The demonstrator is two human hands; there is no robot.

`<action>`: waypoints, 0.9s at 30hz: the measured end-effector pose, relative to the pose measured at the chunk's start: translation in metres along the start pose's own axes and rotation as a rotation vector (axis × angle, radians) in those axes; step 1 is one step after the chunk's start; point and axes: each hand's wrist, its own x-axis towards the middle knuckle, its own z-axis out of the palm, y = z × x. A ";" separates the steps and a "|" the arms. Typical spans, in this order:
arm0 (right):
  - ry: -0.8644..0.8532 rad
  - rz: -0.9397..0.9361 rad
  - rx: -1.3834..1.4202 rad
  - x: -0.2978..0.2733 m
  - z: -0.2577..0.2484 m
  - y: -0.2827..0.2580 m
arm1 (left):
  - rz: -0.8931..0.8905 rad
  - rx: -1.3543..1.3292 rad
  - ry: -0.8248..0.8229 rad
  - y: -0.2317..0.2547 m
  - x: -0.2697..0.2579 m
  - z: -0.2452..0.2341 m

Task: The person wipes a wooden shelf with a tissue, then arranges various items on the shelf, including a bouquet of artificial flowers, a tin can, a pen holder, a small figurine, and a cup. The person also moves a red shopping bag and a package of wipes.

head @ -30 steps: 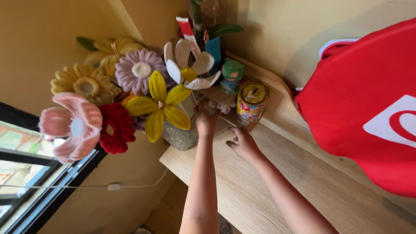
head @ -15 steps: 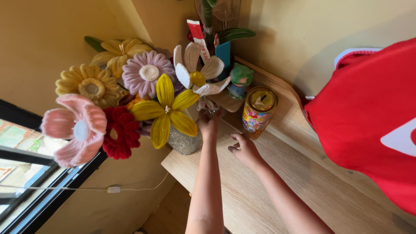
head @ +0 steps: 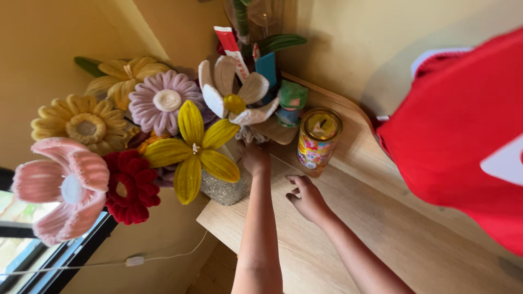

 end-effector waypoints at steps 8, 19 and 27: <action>0.159 0.059 0.085 -0.053 0.005 -0.005 | 0.247 -0.162 -0.044 -0.045 -0.084 -0.022; 0.619 0.182 0.138 -0.270 -0.073 -0.011 | 0.403 -0.677 -0.749 0.049 -0.326 -0.101; 1.020 0.407 0.093 -0.467 -0.150 0.016 | 0.449 -0.722 -1.215 0.142 -0.490 -0.106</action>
